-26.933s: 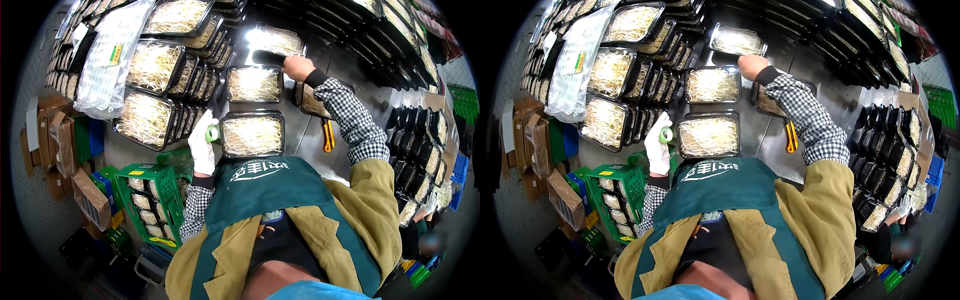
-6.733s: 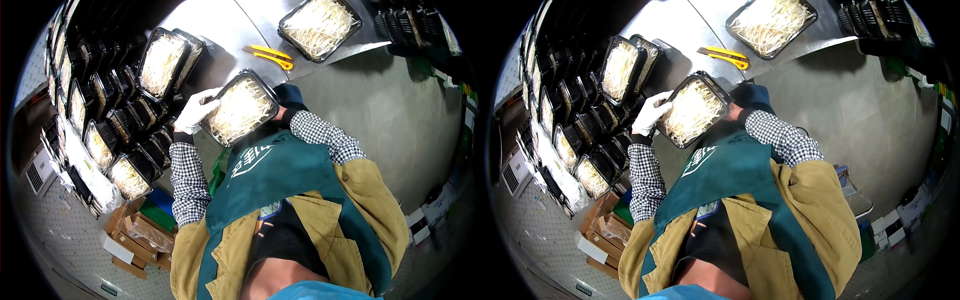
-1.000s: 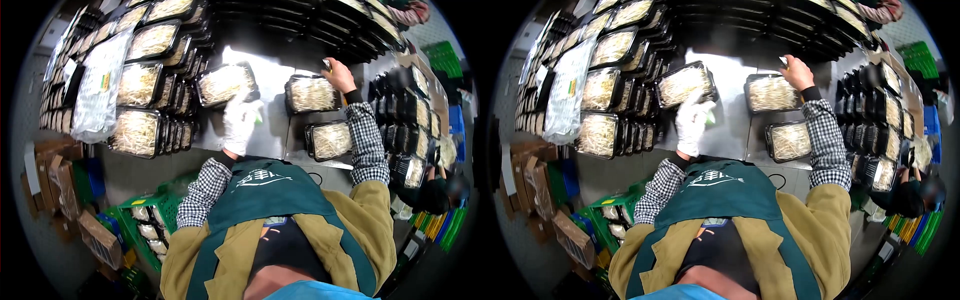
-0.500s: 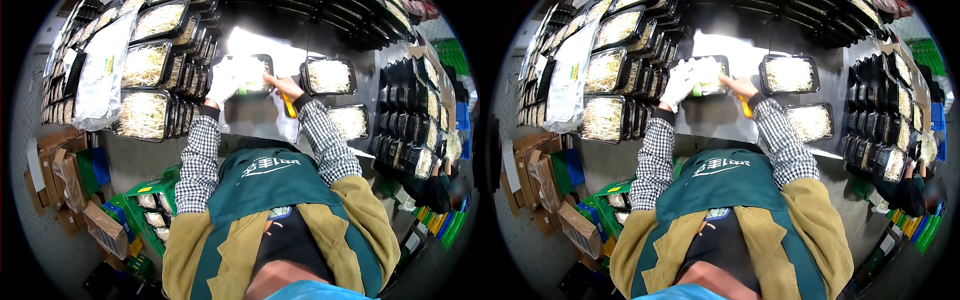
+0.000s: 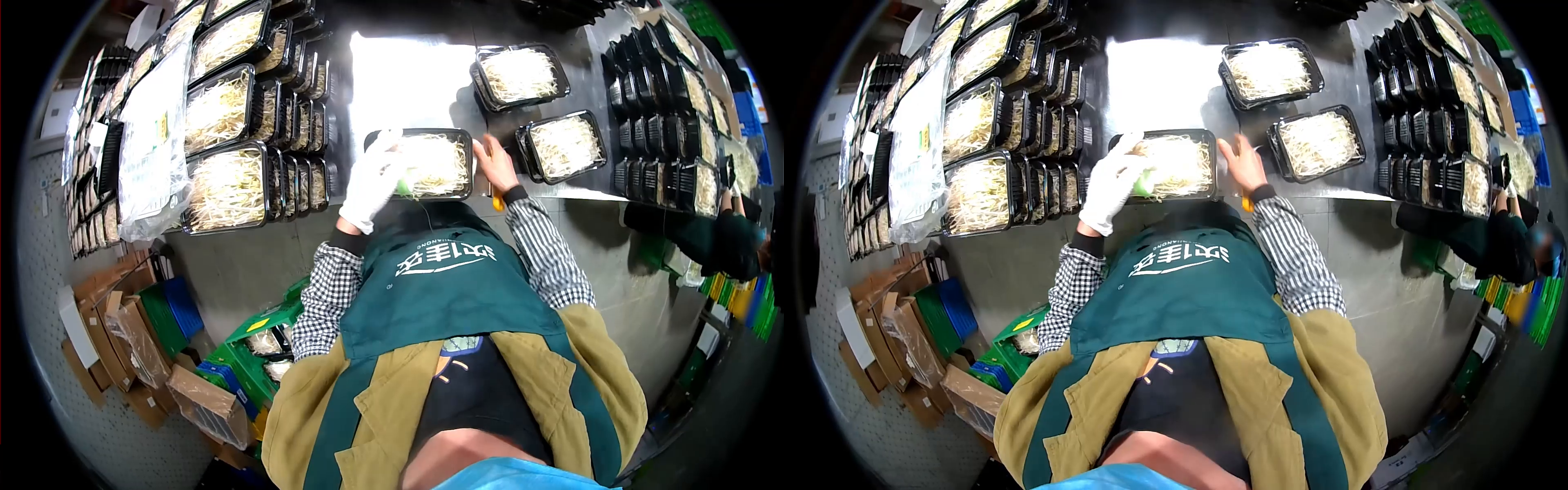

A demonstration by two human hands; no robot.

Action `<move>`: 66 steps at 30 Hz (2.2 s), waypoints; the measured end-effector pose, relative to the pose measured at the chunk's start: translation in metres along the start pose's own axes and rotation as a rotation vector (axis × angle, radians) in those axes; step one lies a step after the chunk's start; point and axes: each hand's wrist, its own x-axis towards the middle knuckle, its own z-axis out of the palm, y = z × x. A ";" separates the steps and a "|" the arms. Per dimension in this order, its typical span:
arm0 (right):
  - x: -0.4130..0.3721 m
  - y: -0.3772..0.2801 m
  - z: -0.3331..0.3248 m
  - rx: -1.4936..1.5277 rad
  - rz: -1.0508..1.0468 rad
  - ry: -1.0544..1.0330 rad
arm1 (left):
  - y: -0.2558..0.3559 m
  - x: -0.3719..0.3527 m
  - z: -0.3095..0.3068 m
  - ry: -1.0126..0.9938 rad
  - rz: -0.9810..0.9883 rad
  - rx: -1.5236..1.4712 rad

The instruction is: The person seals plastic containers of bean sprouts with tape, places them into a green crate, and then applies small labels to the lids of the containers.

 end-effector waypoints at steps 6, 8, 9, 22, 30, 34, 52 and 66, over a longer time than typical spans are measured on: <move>0.011 0.002 0.015 -0.330 -0.467 0.276 | 0.009 -0.008 -0.017 0.162 -0.095 -0.261; -0.007 -0.019 0.010 -0.094 -0.465 0.430 | 0.009 -0.015 -0.014 0.226 -0.085 -0.240; -0.029 -0.053 -0.001 0.011 -0.459 0.508 | 0.011 -0.017 -0.010 0.255 -0.072 -0.217; -0.135 -0.146 0.023 0.253 -0.298 0.027 | 0.037 0.029 -0.001 -0.056 -0.042 -0.108; -0.091 -0.140 0.044 0.383 -0.178 0.107 | -0.027 0.090 0.011 -0.181 0.011 0.010; -0.089 -0.137 0.050 0.355 -0.170 0.136 | -0.039 0.096 0.009 -0.213 0.042 0.327; -0.087 -0.132 0.058 0.378 -0.226 0.175 | -0.103 0.111 -0.018 -0.712 0.020 -0.020; -0.152 -0.128 0.047 0.327 -0.337 0.158 | -0.120 0.118 -0.008 -0.637 -0.221 0.026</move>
